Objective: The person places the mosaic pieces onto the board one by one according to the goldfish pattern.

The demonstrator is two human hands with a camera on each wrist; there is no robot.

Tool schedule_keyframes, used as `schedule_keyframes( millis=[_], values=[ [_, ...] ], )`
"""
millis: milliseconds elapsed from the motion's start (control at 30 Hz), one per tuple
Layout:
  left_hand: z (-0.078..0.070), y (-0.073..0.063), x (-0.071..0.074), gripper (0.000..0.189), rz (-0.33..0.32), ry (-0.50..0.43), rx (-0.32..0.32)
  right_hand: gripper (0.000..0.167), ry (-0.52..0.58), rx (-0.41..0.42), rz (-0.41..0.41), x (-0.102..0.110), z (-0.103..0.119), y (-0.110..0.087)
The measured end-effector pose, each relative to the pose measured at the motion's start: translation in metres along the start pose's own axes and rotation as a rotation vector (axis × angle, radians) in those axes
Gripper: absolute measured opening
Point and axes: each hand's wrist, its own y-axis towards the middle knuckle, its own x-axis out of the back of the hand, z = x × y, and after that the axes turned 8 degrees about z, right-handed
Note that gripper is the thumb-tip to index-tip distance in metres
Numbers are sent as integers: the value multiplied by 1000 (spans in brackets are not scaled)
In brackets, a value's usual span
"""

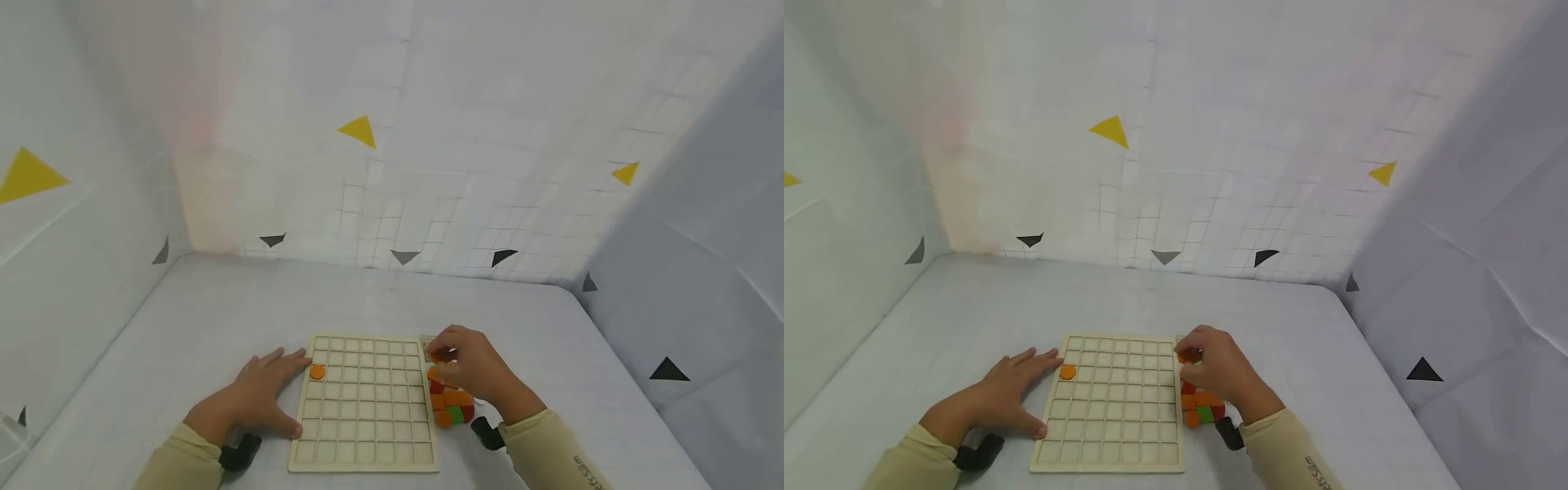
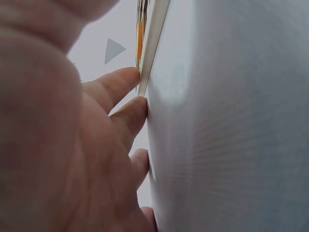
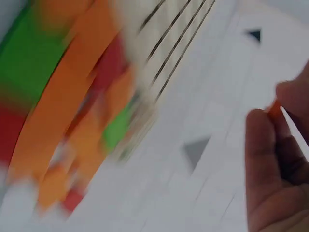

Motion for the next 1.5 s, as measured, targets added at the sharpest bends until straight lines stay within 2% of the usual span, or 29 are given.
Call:
schedule_keyframes(
  millis=[67, 167, 233, 333, 433, 533, 733, 967, 1133, 1333, 1500],
  values=[
    [-3, 0, 0, 121, 0, -1, 2, 27, -4, 103, -7, -7, 14, 2],
    [-6, 0, 3, 121, -5, -7, -2, 28, 26, 181, -7, -20, 36, 6],
    [-7, -1, 4, 122, -11, -7, -3, 27, 39, 198, 13, -29, 50, 10],
    [-8, -1, 5, 121, -19, -9, -7, 25, 42, 169, 82, -47, 70, 19],
    [-8, -1, 4, 119, -16, -19, -11, 25, -7, 150, 170, -66, 86, 27],
    [-9, -2, 1, 117, -10, -24, -9, 24, -91, 178, 229, -85, 97, 34],
    [-13, -1, -1, 115, -4, -20, -5, 17, -213, 228, 282, -112, 107, 43],
    [-16, -1, -2, 115, -5, -18, -21, 10, -277, 142, 328, -128, 109, 48],
    [-19, -2, -1, 114, -2, -19, -31, 10, -324, 108, 319, -132, 111, 47],
    [-22, -3, 0, 114, 10, -20, -10, 13, -354, 70, 320, -131, 115, 46],
    [-21, -2, 0, 114, 14, -15, -11, 21, -406, 87, 316, -130, 113, 43]
  ],
)
